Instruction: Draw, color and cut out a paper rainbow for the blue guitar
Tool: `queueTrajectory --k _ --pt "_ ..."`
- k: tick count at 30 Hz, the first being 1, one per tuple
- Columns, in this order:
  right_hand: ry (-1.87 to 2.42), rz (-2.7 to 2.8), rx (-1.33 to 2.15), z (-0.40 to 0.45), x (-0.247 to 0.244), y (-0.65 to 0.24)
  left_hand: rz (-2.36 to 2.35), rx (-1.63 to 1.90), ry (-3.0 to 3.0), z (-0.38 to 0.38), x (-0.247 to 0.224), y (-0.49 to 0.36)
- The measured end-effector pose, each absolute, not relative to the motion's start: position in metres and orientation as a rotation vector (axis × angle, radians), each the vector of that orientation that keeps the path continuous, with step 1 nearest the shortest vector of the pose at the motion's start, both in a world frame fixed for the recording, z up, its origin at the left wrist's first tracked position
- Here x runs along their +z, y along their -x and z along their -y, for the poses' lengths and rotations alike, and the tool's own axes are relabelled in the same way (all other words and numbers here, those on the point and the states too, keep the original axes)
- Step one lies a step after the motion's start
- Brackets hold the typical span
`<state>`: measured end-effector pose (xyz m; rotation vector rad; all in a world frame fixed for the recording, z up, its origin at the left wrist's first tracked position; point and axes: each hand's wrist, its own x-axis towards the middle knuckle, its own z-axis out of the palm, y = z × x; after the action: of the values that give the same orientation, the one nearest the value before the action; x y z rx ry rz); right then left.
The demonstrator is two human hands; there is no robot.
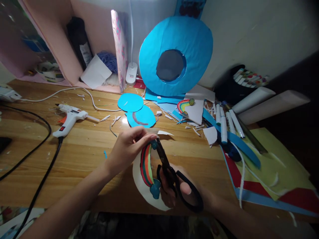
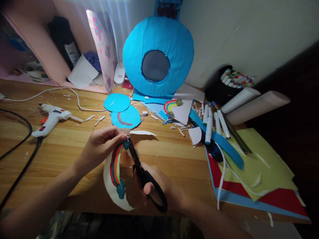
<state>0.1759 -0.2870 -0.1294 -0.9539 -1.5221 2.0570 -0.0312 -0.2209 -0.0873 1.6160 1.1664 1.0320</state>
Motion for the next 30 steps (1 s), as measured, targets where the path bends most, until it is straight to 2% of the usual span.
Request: queueTrajectory --k 6,17,30 --pt "0.961 1.384 2.047 0.287 -0.13 -0.174 -1.182 1.034 -1.622 0.221 -0.083 0.034" --pt "0.998 1.478 2.063 0.279 -0.114 -0.172 -1.198 1.037 -1.586 0.218 -0.082 0.034" --pt "0.984 1.497 2.111 0.28 -0.118 -0.178 -1.154 0.989 -1.569 0.216 -0.077 0.04"
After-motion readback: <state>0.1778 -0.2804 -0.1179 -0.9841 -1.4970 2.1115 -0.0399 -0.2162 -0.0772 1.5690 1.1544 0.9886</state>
